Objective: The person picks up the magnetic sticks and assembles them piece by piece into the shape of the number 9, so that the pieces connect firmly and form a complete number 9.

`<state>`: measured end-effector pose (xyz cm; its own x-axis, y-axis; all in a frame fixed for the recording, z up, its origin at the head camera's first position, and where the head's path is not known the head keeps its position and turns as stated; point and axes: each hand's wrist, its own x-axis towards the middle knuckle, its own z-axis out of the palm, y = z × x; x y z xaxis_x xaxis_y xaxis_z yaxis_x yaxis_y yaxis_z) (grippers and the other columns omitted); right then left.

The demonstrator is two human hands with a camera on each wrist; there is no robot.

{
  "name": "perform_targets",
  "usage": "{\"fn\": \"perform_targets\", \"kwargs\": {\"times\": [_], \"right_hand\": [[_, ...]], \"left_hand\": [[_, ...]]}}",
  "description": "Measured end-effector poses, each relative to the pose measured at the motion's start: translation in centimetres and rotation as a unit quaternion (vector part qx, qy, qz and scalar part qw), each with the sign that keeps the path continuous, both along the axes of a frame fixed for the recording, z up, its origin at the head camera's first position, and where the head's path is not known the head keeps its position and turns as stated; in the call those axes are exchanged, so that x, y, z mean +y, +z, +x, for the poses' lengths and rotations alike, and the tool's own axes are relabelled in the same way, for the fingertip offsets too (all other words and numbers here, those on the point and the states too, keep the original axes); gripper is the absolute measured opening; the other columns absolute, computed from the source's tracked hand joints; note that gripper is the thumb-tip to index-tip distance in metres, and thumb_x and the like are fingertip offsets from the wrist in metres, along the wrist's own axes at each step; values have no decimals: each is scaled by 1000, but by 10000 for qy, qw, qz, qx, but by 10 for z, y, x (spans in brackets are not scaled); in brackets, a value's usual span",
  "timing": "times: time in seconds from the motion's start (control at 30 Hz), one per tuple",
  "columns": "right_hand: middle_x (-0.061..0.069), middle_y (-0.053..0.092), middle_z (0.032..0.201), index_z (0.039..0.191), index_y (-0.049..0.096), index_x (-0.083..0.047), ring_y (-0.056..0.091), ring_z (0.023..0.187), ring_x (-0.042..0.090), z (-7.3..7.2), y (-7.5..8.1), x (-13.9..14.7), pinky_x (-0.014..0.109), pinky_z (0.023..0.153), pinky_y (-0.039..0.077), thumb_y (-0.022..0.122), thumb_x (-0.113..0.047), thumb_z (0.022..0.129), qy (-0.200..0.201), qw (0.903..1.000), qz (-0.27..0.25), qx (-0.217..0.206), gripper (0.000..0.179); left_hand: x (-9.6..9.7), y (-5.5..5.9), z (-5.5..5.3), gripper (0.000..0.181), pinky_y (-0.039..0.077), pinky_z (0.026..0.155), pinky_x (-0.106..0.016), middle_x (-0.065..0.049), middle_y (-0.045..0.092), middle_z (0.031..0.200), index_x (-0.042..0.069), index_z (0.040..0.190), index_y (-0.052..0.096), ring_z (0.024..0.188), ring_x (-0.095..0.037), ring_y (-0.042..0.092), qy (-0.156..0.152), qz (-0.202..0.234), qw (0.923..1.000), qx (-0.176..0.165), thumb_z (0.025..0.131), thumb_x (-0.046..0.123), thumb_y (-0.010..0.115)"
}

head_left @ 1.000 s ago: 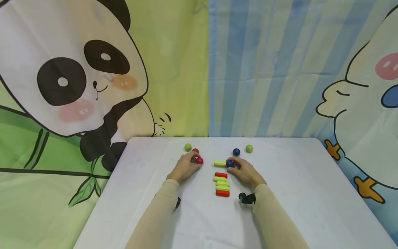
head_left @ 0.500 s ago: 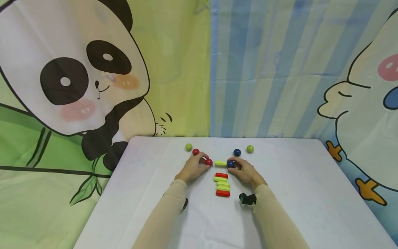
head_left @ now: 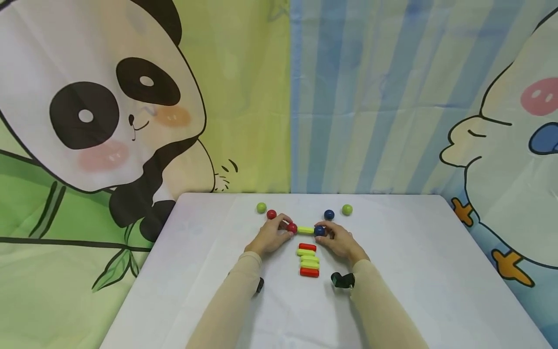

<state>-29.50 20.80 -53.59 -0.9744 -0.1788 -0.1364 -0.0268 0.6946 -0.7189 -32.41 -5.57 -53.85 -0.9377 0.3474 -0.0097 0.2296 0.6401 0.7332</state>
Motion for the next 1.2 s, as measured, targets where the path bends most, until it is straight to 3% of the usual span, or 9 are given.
{"fn": "perform_targets", "kwargs": {"times": [0.33, 0.57, 0.8, 0.97, 1.2], "right_hand": [[6, 53, 127, 147, 55, -32, 48, 102, 26, 3, -6, 2, 50, 91, 31, 71, -37, 98, 7, 9994, 295, 194, 52], [7, 52, 117, 149, 52, -31, 48, 102, 27, 5, -3, 3, 44, 84, 36, 69, -30, 100, -140, 9999, 23, 73, 52], [9, 52, 124, 147, 54, -31, 48, 107, 28, 3, -8, 0, 44, 87, 39, 68, -27, 101, -248, 9997, -82, 18, 48], [9, 54, 128, 146, 54, -31, 49, 107, 29, 3, -9, -1, 45, 89, 40, 67, -27, 101, -258, 9996, -22, 90, 48], [13, 52, 141, 147, 54, -31, 49, 113, 32, 3, -7, 0, 52, 100, 42, 67, -26, 101, -320, 9993, -180, -13, 48]], "left_hand": [[2, -6, 2, 32, 45, 107, -47, 1, 70, 116, 25, 124, 60, 118, -21, 62, 21, 206, 9998, -11, 96, 25, 75], [4, -6, 4, 32, 40, 108, -57, 3, 70, 115, 27, 123, 59, 119, -22, 62, 143, 151, 9998, 17, 95, 26, 75], [5, -6, 4, 33, 31, 110, -64, 3, 70, 116, 28, 124, 59, 120, -23, 60, 275, -10, 9996, 41, 95, 28, 75], [7, 2, 5, 37, 35, 108, -61, -2, 65, 125, 22, 131, 58, 122, -24, 57, 170, -259, 9994, 121, 97, 28, 71], [6, 19, 6, 36, 41, 105, -53, -9, 57, 130, 16, 134, 59, 118, -26, 54, -38, -220, 9990, 396, 100, 23, 68]]}}
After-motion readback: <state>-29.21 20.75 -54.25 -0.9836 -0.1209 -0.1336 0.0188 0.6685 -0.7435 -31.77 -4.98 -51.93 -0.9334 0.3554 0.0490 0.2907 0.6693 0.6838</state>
